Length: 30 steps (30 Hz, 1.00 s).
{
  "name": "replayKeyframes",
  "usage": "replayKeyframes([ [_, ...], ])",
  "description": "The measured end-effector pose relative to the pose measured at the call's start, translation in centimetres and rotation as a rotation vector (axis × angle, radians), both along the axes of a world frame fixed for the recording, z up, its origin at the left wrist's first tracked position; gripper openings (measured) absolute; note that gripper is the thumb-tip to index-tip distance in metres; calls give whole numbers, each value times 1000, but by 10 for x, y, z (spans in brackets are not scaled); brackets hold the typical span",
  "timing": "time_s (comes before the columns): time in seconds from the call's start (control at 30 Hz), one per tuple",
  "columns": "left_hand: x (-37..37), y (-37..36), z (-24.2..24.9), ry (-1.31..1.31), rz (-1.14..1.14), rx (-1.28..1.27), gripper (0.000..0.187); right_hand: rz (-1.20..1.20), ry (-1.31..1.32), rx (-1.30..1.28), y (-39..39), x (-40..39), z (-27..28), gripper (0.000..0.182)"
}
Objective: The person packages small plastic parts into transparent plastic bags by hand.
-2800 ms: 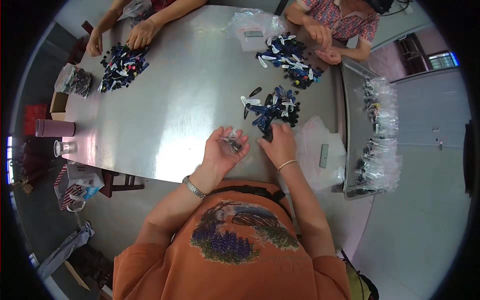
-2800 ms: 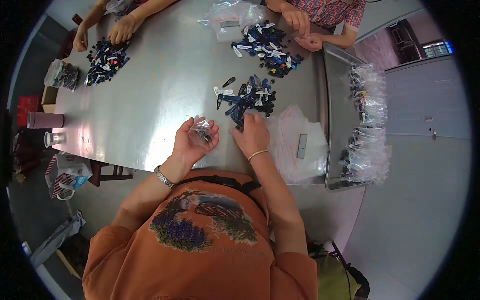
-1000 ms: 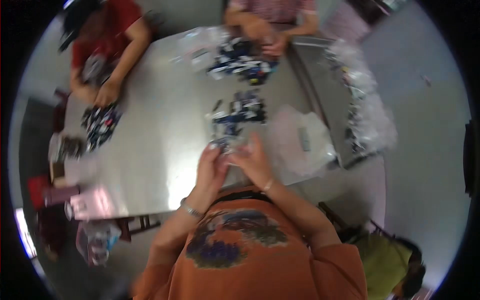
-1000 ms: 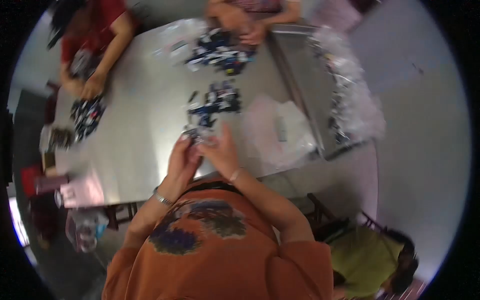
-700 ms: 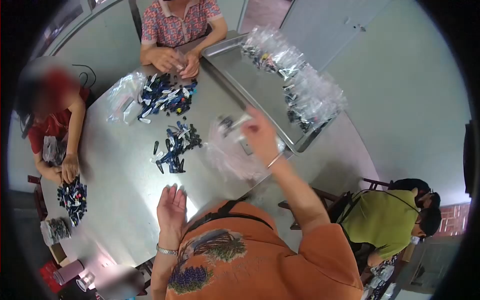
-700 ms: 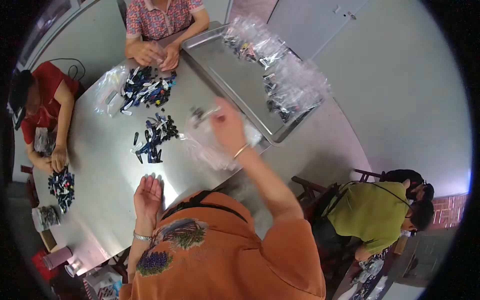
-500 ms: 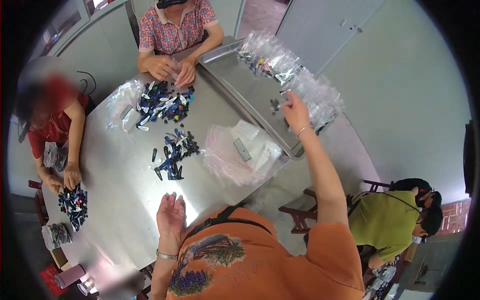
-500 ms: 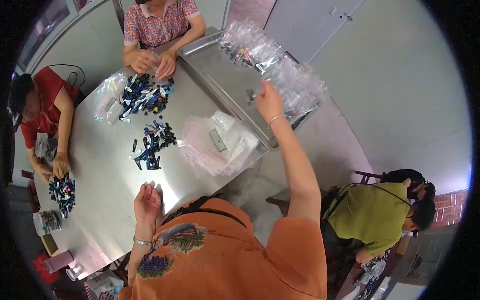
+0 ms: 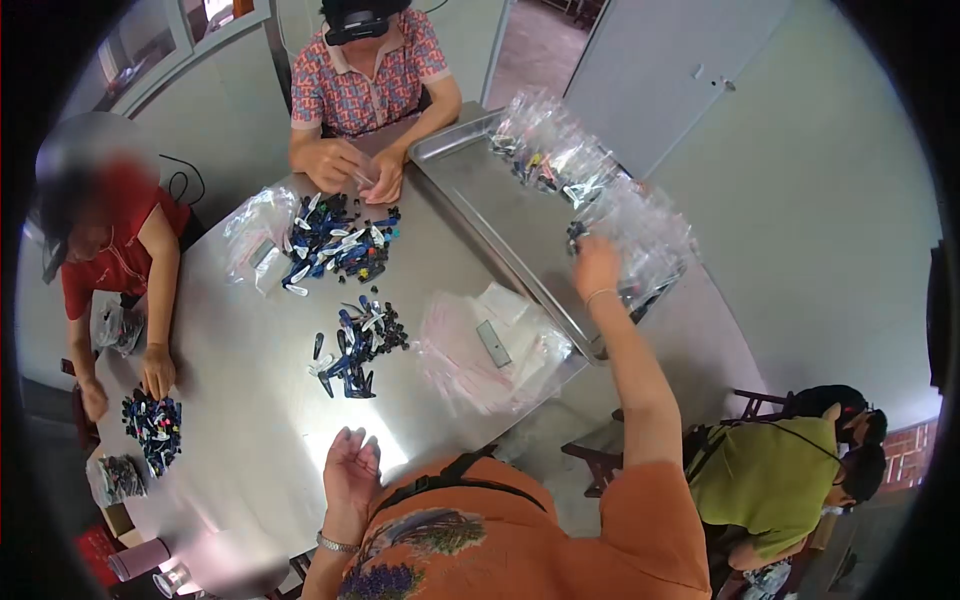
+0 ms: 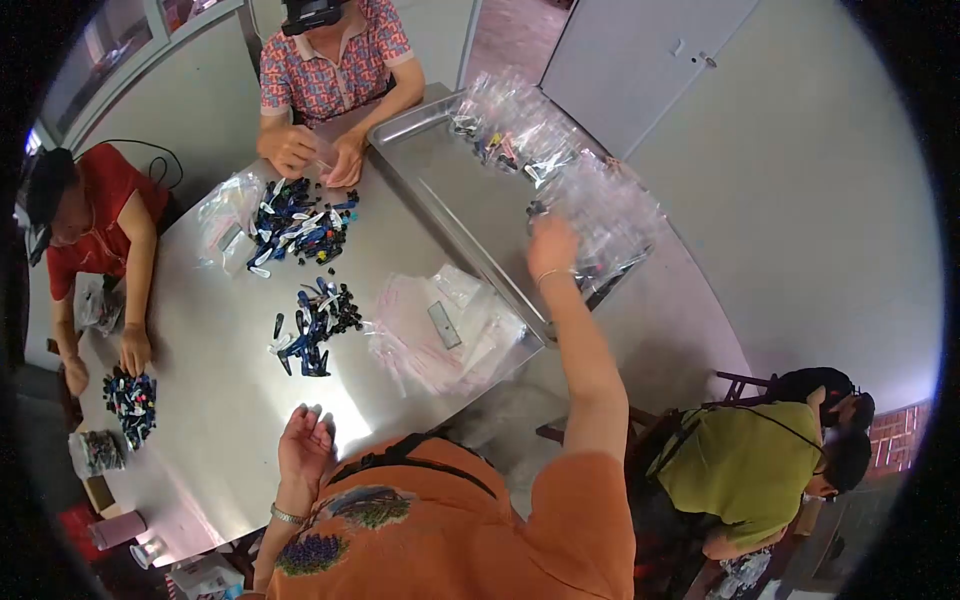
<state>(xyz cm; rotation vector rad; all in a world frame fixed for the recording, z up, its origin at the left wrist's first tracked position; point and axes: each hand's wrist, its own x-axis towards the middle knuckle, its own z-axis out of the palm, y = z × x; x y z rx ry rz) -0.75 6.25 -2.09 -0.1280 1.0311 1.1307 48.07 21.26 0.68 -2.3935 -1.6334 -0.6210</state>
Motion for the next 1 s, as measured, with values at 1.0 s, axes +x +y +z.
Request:
replayKeyframes([
  [1.0,-7,2,2,4,-83,75,24,507,210,-251,-78,-213,-27,16],
])
